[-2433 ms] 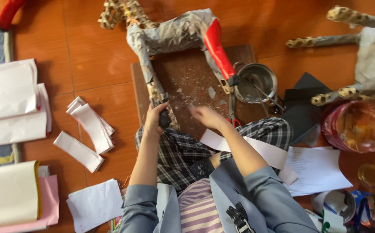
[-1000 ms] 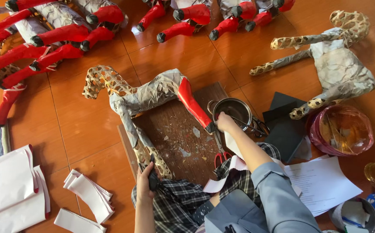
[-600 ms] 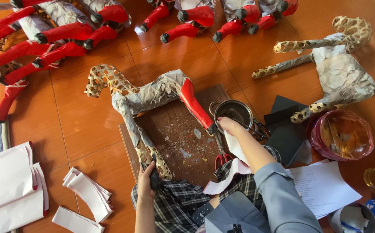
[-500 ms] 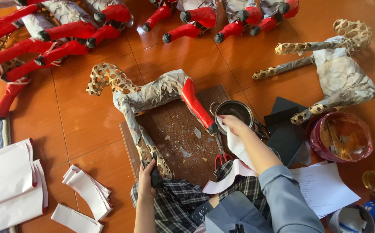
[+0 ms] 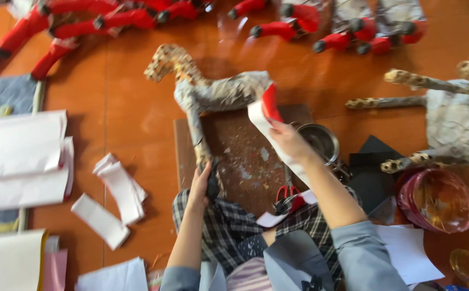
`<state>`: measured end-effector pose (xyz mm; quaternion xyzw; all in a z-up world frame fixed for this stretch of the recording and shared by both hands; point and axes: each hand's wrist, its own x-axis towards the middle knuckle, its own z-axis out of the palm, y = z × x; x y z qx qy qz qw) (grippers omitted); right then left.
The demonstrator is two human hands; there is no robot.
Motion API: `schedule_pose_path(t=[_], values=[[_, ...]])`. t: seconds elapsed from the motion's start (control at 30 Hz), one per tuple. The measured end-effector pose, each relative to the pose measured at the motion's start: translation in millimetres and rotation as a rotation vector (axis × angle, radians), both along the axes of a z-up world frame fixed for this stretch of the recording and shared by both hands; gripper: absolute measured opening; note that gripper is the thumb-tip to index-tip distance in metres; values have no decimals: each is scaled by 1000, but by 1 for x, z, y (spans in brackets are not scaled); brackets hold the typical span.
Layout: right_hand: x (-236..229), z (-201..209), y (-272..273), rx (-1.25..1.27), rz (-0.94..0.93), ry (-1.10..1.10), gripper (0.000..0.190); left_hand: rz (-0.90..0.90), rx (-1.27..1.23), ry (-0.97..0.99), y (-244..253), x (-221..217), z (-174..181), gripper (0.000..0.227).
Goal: Decorating paper-based animal crafts by gluing on colored paper strips.
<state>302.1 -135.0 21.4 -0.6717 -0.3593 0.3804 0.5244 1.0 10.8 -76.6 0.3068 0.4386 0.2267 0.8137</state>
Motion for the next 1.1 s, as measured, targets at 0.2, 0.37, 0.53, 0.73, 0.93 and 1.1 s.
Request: schedule_pose_path(t=[0.2, 0.37, 0.53, 0.73, 0.93, 1.1], values=[[-174, 9, 43, 291, 71, -282, 42, 70, -44, -29, -1, 1, 14, 49], [-211, -25, 38, 193, 145, -338, 52, 1, 23, -263, 9, -15, -54, 53], [-202, -11, 37, 102, 251, -381, 51, -76, 258, -252, 19, -31, -73, 47], [-190, -9, 39, 118, 370, -490, 56, 83, 30, -77, 13, -54, 20, 62], [-181, -4, 37, 199, 496, -674, 60, 66, 303, 80, -7, -59, 14, 33], [-195, 58, 6, 396, 133, -791, 50, 105, 282, 129, -11, -47, 30, 23]])
